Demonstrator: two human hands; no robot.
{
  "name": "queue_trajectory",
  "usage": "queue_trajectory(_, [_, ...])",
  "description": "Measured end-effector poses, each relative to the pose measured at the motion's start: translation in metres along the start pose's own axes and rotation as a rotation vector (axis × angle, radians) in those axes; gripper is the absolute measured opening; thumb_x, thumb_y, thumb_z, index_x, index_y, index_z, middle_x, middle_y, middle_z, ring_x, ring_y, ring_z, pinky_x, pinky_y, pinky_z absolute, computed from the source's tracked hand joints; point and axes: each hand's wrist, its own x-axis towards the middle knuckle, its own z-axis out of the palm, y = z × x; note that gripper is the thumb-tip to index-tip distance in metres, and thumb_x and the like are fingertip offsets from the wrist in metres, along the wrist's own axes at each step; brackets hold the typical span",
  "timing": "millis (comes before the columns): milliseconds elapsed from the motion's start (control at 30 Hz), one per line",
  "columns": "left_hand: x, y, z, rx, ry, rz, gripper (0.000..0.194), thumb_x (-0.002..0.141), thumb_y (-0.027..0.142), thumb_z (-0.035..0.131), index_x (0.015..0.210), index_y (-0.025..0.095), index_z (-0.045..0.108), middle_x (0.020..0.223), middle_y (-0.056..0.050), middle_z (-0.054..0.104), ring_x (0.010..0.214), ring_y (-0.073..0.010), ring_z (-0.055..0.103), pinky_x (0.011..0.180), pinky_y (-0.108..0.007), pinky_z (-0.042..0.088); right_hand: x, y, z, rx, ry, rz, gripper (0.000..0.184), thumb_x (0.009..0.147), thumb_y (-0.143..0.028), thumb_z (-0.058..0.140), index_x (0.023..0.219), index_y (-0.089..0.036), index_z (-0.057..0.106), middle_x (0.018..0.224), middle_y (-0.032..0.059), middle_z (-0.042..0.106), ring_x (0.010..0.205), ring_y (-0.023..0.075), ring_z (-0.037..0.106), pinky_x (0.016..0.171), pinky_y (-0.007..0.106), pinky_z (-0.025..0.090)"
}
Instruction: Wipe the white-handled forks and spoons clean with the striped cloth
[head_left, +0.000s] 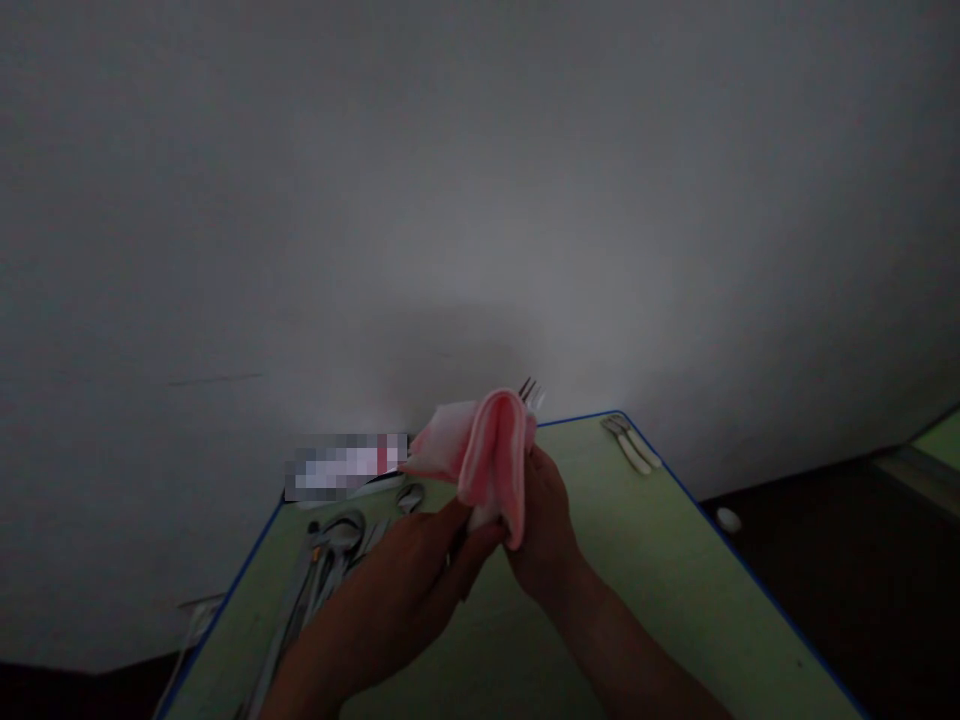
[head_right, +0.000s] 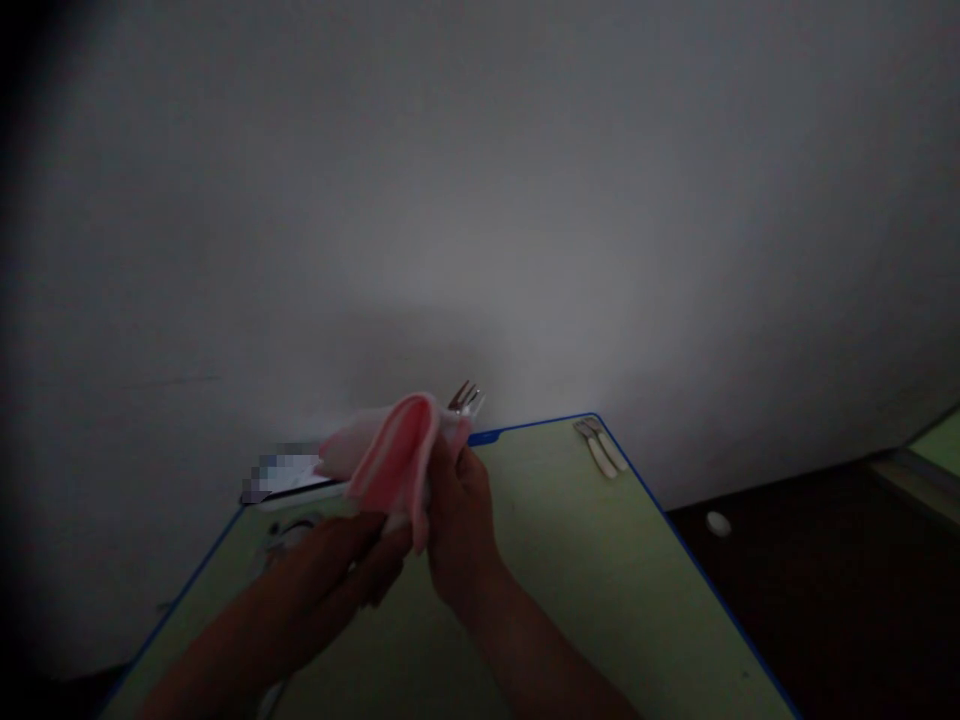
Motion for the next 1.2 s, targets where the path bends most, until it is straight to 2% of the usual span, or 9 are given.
queue_trajectory(100, [-0.003, -0.003, 0.001, 0.047, -0.011, 0.024, 0.030, 0.093, 0.039, 0.029, 0.090, 0.020, 0.052, 0.066, 0.001, 0.061, 0.059, -0.0141, 0.056, 0.054, -0.025, 0.039, 0.000, -0.005, 0.003, 0.168, 0.031, 0.063, 0.022, 0.080, -0.035, 0.045, 0.081, -0.019, 0.060, 0.080, 0.0071, 0.066, 0.075, 0.0196, 0.061, 0.065, 0.029, 0.049])
queue_trajectory(233, [-0.001, -0.002, 0.001, 0.086, -0.031, 0.025, 0.030, 0.094, 0.039, 0.027, 0.095, 0.020, 0.051, 0.071, -0.001, 0.063, 0.059, -0.0149, 0.058, 0.052, -0.025, 0.038, -0.001, -0.002, 0.006, 0.298, -0.012, 0.057, 0.029, 0.084, -0.029, 0.036, 0.095, -0.021, 0.062, 0.084, 0.0064, 0.067, 0.073, 0.0186, 0.062, 0.064, 0.030, 0.049])
queue_trajectory(367, [-0.001, 0.002, 0.007, 0.145, -0.035, 0.025, 0.028, 0.094, 0.038, 0.027, 0.101, 0.022, 0.048, 0.080, -0.003, 0.066, 0.065, -0.0183, 0.061, 0.055, -0.028, 0.039, -0.002, 0.009, 0.000, 0.211, 0.026, 0.086, 0.025, 0.079, -0.029, 0.045, 0.096, -0.020, 0.061, 0.077, 0.0063, 0.066, 0.071, 0.0204, 0.061, 0.060, 0.030, 0.049])
queue_trajectory(600, [-0.002, 0.009, 0.014, 0.199, -0.048, 0.040, 0.030, 0.094, 0.039, 0.026, 0.092, 0.021, 0.050, 0.073, -0.002, 0.064, 0.064, -0.0192, 0.060, 0.056, -0.029, 0.038, 0.006, 0.025, -0.010, 0.087, 0.188, 0.116, 0.017, 0.079, -0.032, 0.045, 0.082, -0.019, 0.056, 0.075, 0.0065, 0.060, 0.068, 0.0174, 0.054, 0.059, 0.028, 0.046])
queue_trajectory(767, [-0.011, 0.004, 0.003, 0.115, -0.034, 0.042, 0.028, 0.092, 0.040, 0.032, 0.089, 0.022, 0.052, 0.074, -0.001, 0.061, 0.068, -0.0169, 0.057, 0.060, -0.028, 0.040, 0.013, 0.023, -0.016, 0.199, 0.255, 0.092, 0.034, 0.087, -0.042, 0.029, 0.080, -0.017, 0.050, 0.063, 0.0011, 0.048, 0.052, 0.0101, 0.041, 0.047, 0.021, 0.037])
queue_trajectory(833, [-0.015, 0.001, -0.005, 0.089, -0.052, 0.038, 0.028, 0.091, 0.041, 0.033, 0.089, 0.022, 0.053, 0.072, 0.000, 0.060, 0.066, -0.0159, 0.056, 0.058, -0.027, 0.040, 0.016, 0.019, -0.024, 0.184, 0.256, 0.033, 0.034, 0.086, -0.045, 0.034, 0.077, -0.016, 0.051, 0.060, -0.0014, 0.045, 0.051, 0.0086, 0.037, 0.045, 0.020, 0.033])
queue_trajectory(933, [-0.021, -0.002, -0.016, 0.058, -0.040, 0.038, 0.031, 0.090, 0.041, 0.032, 0.083, 0.021, 0.054, 0.071, 0.000, 0.060, 0.064, -0.0153, 0.056, 0.059, -0.027, 0.042, 0.019, 0.013, -0.038, 0.035, 0.210, -0.041, 0.030, 0.082, -0.043, 0.047, 0.075, -0.015, 0.055, 0.059, -0.0026, 0.046, 0.052, 0.0081, 0.038, 0.045, 0.019, 0.032])
queue_trajectory(1067, [-0.021, -0.006, -0.020, 0.042, 0.014, 0.036, 0.033, 0.088, 0.041, 0.032, 0.077, 0.021, 0.055, 0.066, 0.000, 0.060, 0.062, -0.0156, 0.056, 0.058, -0.026, 0.042, 0.020, 0.005, -0.056, -0.135, 0.059, -0.097, 0.025, 0.081, -0.038, 0.050, 0.078, -0.016, 0.060, 0.062, -0.0020, 0.055, 0.054, 0.0083, 0.044, 0.049, 0.019, 0.034])
queue_trajectory(1200, [-0.016, -0.006, -0.018, 0.009, -0.011, 0.008, 0.034, 0.088, 0.042, 0.036, 0.069, 0.020, 0.054, 0.057, 0.002, 0.056, 0.052, -0.0124, 0.052, 0.050, -0.023, 0.038, 0.019, -0.003, -0.073, -0.235, -0.146, -0.120, 0.022, 0.081, -0.035, 0.051, 0.081, -0.017, 0.063, 0.065, -0.0019, 0.060, 0.056, 0.0090, 0.049, 0.051, 0.020, 0.037])
